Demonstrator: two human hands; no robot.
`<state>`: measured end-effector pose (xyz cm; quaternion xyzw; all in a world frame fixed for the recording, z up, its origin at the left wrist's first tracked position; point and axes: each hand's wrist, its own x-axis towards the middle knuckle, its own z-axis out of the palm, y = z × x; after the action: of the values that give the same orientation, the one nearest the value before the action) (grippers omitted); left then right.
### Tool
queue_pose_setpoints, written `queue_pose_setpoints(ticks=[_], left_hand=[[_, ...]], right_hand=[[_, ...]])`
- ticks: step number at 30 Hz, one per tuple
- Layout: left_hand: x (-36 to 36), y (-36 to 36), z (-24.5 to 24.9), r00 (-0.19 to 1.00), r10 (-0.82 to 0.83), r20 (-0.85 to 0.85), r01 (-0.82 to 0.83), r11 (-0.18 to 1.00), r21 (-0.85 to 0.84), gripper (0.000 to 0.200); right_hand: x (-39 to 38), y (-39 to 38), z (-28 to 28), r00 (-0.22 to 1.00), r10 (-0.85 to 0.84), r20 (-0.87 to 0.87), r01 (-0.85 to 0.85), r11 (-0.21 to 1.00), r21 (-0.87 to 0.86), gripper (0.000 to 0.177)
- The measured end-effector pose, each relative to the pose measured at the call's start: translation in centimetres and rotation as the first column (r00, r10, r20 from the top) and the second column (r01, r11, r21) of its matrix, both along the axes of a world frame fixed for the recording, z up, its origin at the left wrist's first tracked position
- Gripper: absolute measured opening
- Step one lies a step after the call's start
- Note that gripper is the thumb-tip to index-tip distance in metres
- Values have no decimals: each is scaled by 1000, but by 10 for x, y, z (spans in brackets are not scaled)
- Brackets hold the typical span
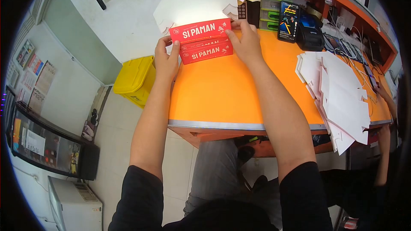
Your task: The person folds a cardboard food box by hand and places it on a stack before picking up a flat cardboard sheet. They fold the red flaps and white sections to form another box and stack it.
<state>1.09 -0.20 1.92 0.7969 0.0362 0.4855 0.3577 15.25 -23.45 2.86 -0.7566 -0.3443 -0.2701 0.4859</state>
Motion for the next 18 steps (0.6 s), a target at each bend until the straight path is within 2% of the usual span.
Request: queue_pose_setpoints(ticks=[3, 8, 11, 18], left_hand=[[0, 4, -1, 998, 49, -27, -48, 998, 39, 33], [1, 8, 1, 999, 45, -28, -42, 994, 100, 30], [3, 14, 5, 989, 121, 85, -144, 919, 367, 26], [0, 11, 11, 998, 65, -6, -60, 948, 312, 23]], right_hand=[[1, -1, 0, 1000, -14, 27, 13, 1000, 19, 26], [1, -4, 1, 997, -2, 81, 7, 998, -55, 28], [-1, -7, 4, 994, 11, 112, -2, 997, -83, 30], [-1, -16, 9, 983, 67, 171, -42, 989, -141, 37]])
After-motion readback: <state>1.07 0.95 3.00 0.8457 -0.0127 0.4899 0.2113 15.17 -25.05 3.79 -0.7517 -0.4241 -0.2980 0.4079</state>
